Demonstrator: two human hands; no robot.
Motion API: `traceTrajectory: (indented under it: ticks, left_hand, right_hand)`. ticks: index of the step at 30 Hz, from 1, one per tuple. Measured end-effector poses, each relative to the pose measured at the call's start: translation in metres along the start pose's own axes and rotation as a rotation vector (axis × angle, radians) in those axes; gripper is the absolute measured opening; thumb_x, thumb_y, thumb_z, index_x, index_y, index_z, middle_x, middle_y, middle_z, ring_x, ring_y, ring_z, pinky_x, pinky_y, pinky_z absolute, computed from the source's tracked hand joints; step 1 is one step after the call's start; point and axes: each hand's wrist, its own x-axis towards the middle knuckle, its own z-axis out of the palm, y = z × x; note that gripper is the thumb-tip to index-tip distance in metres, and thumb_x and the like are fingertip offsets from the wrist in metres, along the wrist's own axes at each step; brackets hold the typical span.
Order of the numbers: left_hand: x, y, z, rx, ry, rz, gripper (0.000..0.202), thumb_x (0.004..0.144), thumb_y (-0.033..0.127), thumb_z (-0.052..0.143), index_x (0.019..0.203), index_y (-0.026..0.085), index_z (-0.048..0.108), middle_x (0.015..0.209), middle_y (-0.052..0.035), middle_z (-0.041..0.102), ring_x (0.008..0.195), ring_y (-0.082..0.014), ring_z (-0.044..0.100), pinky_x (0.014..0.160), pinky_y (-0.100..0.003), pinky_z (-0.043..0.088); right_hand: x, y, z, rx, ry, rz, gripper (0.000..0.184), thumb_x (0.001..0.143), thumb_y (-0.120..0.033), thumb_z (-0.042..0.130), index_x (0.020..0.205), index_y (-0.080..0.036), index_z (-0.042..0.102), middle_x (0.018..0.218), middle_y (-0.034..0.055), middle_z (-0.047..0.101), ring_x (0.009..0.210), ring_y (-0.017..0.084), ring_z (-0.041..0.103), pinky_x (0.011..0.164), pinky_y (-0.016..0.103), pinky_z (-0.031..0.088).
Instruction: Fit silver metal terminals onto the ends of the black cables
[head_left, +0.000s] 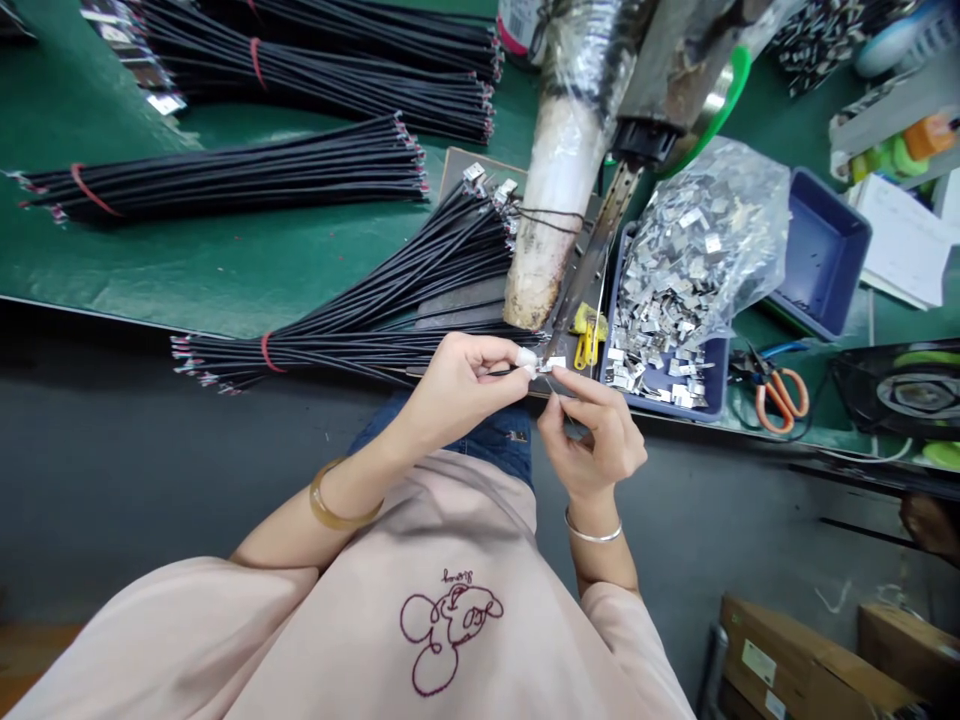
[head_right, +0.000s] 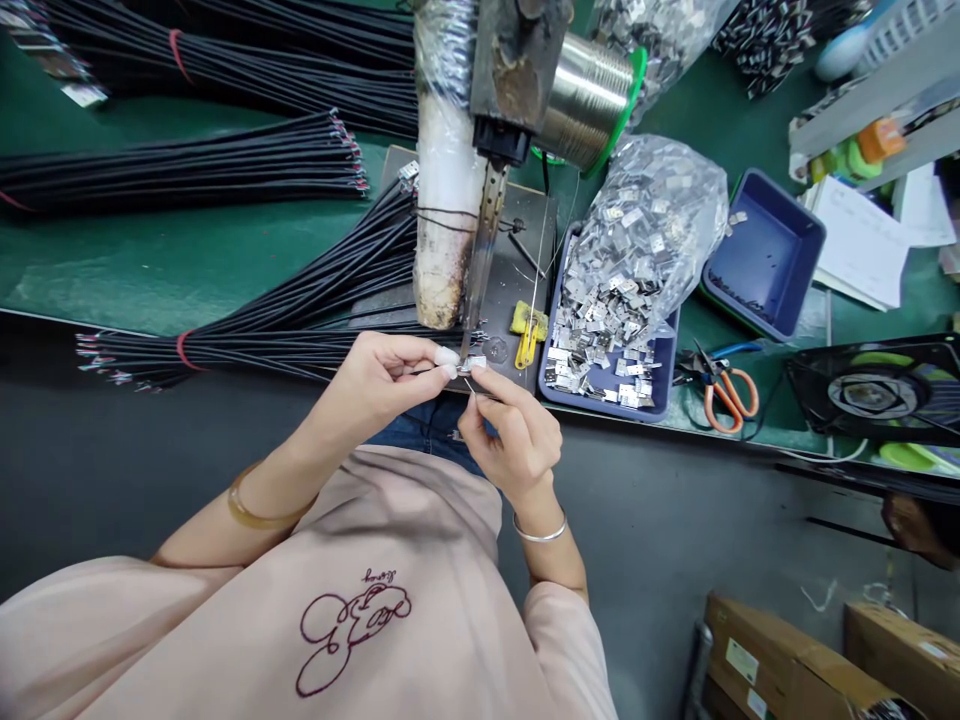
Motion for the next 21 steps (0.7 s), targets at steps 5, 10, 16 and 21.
traceTrajectory:
  ticks: [5, 10, 16, 21]
  left_hand:
    - [-0.004, 0.0, 0.001, 0.088, 0.013, 0.061, 0.009, 0.075, 0.015, 0.064, 0.067, 0.012, 0.066, 0.055, 0.0063, 0.037, 0.052, -0.0046, 0.028, 0.047, -0.018, 0.025]
    - [-0.006, -0.005, 0.0, 0.173, 0.006, 0.098, 0.012, 0.081, 0.018, 0.063, 0.071, 0.012, 0.063, 0.057, 0.0072, 0.029, 0.053, -0.0046, 0.021, 0.046, -0.019, 0.018]
    - [-0.006, -0.002, 0.001, 0.181, 0.031, 0.136, 0.012, 0.082, 0.018, 0.061, 0.073, 0.011, 0.064, 0.056, 0.0072, 0.031, 0.051, -0.0042, 0.022, 0.045, -0.019, 0.017]
    - [-0.004, -0.002, -0.001, 0.147, -0.001, 0.117, 0.01, 0.08, 0.017, 0.062, 0.073, 0.011, 0.066, 0.057, 0.0071, 0.033, 0.052, -0.0041, 0.023, 0.045, -0.018, 0.02]
  right_hand:
    - [0.003, -0.004, -0.003, -0.021, -0.016, 0.119, 0.015, 0.087, -0.012, 0.069, 0.095, -0.024, 0.064, 0.109, 0.0039, 0.08, 0.087, 0.016, 0.079, 0.07, 0.024, 0.064]
    - [0.005, -0.007, -0.003, 0.043, -0.075, 0.198, 0.016, 0.086, -0.01, 0.07, 0.095, -0.023, 0.066, 0.11, 0.0039, 0.08, 0.091, 0.016, 0.079, 0.074, 0.024, 0.064]
    - [0.011, -0.007, -0.002, 0.082, -0.067, 0.18, 0.02, 0.084, -0.007, 0.071, 0.097, -0.022, 0.067, 0.112, 0.006, 0.079, 0.102, 0.019, 0.077, 0.087, 0.032, 0.065]
    - [0.011, -0.009, -0.006, 0.072, -0.086, 0.156, 0.019, 0.083, -0.007, 0.072, 0.091, -0.022, 0.064, 0.115, 0.0069, 0.078, 0.087, 0.015, 0.079, 0.08, 0.026, 0.065]
